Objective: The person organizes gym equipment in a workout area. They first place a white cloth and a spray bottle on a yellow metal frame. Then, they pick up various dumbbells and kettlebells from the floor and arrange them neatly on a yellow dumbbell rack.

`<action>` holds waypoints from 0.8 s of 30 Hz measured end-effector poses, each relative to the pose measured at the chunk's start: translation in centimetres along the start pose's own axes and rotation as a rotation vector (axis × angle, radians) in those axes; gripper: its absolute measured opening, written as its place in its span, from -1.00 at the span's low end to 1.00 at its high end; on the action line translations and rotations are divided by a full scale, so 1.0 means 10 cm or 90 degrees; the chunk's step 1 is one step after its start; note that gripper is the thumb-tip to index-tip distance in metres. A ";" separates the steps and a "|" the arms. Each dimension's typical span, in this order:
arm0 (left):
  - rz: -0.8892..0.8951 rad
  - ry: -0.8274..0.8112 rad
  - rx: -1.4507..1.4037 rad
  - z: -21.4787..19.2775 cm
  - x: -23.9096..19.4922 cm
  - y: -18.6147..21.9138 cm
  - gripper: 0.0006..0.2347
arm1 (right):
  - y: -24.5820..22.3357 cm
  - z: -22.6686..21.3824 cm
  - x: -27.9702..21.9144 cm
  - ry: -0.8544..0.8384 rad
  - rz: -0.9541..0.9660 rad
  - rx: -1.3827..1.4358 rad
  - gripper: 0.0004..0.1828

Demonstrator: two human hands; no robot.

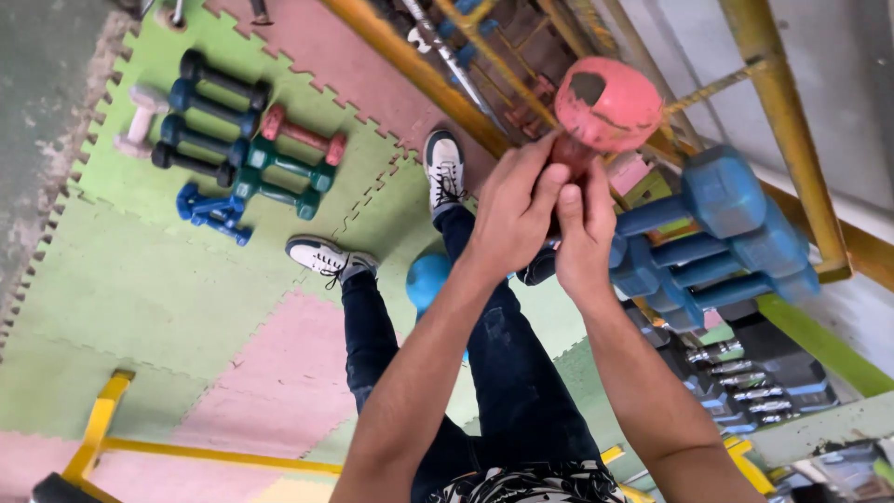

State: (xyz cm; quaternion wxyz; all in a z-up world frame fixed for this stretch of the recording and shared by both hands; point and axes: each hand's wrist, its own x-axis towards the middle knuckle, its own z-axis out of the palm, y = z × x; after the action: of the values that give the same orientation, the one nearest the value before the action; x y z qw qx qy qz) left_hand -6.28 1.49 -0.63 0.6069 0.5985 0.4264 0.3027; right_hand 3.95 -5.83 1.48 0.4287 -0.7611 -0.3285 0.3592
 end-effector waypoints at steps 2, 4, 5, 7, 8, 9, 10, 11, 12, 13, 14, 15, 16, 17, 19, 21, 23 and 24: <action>-0.034 0.036 -0.048 -0.18 -0.17 -0.02 -0.63 | -0.06 0.12 0.03 -0.067 0.011 0.013 -0.57; -0.069 0.081 -0.095 -0.42 -0.35 -0.04 -0.65 | -0.09 0.28 0.06 -0.143 0.023 0.026 -0.57; -0.065 0.092 -0.088 -0.56 -0.45 -0.05 -0.65 | -0.08 0.37 0.07 -0.204 0.053 0.055 -0.58; -0.061 0.122 -0.080 -0.85 -0.59 -0.09 -0.66 | -0.02 0.62 0.12 -0.281 0.079 0.080 -0.58; -0.089 0.136 -0.087 -0.99 -0.67 -0.11 -0.67 | 0.05 0.75 0.13 -0.321 0.078 0.037 -0.60; -0.117 0.151 -0.094 -1.12 -0.75 -0.14 -0.67 | 0.12 0.88 0.14 -0.360 0.076 -0.006 -0.62; -0.122 0.166 -0.096 -1.26 -0.78 -0.16 -0.67 | 0.19 1.08 0.18 -0.376 0.075 -0.010 -0.62; -0.231 0.170 -0.082 -1.40 -0.82 -0.19 -0.66 | 0.26 1.29 0.23 -0.385 0.075 -0.084 -0.61; -0.338 0.166 -0.070 -1.55 -0.86 -0.24 -0.64 | 0.35 1.50 0.27 -0.390 0.072 -0.155 -0.60; -0.341 0.178 -0.071 -1.59 -0.96 -0.46 -0.64 | 0.57 1.70 0.35 -0.402 0.069 -0.156 -0.60; -0.325 0.221 -0.065 -1.63 -1.07 -0.66 -0.67 | 0.80 1.89 0.42 -0.414 0.039 -0.185 -0.57; -0.307 0.263 -0.058 -1.67 -1.19 -0.88 -0.70 | 1.03 2.09 0.49 -0.427 0.009 -0.214 -0.55; -0.310 0.274 -0.060 -1.72 -1.25 -1.08 -0.70 | 1.30 2.27 0.60 -0.437 0.005 -0.217 -0.55; -0.327 0.290 -0.063 -1.76 -1.31 -1.28 -0.70 | 1.57 2.46 0.70 -0.457 -0.036 -0.234 -0.55; -0.358 0.316 -0.072 -1.82 -1.45 -1.58 -0.69 | 1.93 2.80 0.80 -0.493 -0.071 -0.257 -0.56; -0.423 0.337 -0.117 -1.92 -1.48 -1.83 -0.67 | 2.09 3.17 0.91 -0.514 0.070 -0.238 -0.60; -0.465 0.339 -0.120 -1.99 -1.50 -2.09 -0.65 | 2.21 3.49 0.98 -0.518 0.115 -0.267 -0.62; -0.502 0.335 -0.119 -2.02 -1.52 -2.22 -0.64 | 2.29 3.63 1.00 -0.514 0.159 -0.292 -0.64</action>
State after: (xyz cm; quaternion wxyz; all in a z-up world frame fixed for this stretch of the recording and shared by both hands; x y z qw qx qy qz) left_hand -34.08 -4.63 -18.50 0.5980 0.2374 0.7309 0.2279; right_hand -16.43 7.80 -35.14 0.0416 -0.6694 -0.4453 0.5931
